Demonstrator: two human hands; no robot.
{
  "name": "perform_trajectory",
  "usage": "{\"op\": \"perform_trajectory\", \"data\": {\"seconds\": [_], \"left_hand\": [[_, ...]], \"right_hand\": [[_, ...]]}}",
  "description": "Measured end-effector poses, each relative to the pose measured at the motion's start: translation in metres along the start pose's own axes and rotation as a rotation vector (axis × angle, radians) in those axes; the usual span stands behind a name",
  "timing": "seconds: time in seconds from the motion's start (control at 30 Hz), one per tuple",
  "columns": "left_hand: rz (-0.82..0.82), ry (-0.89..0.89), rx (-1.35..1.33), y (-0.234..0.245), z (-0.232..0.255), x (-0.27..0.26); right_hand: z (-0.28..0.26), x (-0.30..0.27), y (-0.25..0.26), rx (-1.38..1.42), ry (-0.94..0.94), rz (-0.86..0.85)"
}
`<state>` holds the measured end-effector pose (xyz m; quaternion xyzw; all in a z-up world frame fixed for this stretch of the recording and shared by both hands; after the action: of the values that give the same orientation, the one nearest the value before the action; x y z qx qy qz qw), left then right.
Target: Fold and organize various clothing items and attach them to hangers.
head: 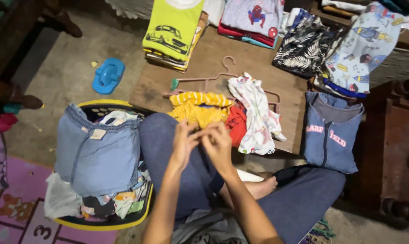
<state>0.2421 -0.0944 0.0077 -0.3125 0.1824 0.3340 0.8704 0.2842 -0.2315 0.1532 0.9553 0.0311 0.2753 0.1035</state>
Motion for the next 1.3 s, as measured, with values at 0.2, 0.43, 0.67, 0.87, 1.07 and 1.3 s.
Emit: {"op": "perform_trajectory", "data": {"seconds": [0.2, 0.43, 0.67, 0.87, 1.07, 1.3], "left_hand": [[-0.07, -0.031, 0.383, -0.044, -0.064, 0.042], [-0.248, -0.187, 0.28, -0.108, -0.087, 0.095], [-0.349, -0.187, 0.186, -0.141, -0.08, 0.124], [-0.408, -0.068, -0.329, -0.1, -0.059, 0.087], [-0.306, -0.085, -0.179, -0.044, -0.041, 0.038], [-0.204, -0.26, 0.138, -0.054, -0.089, 0.052]], "right_hand": [[0.085, 0.021, 0.084, -0.528, 0.035, 0.281], [0.179, 0.074, 0.126, -0.832, -0.068, 0.086], [0.145, 0.086, 0.143, 0.199, -0.362, 0.575], [-0.005, 0.053, 0.018, 0.436, -0.317, 0.301], [-0.087, 0.028, -0.055, 0.042, 0.122, -0.2], [0.127, 0.063, 0.092, -0.149, -0.325, 0.189]]}}
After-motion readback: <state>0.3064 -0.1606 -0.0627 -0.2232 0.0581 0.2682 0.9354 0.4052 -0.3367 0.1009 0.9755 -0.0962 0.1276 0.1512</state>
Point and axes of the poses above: each hand's wrist, its own x-axis towards the middle knuckle, its own y-axis out of the back of the hand, z = x × y, the point moved 10 cm from there along x, towards the middle knuckle, and after that the axes turned 11 degrees about z, right-handed, at the moved point
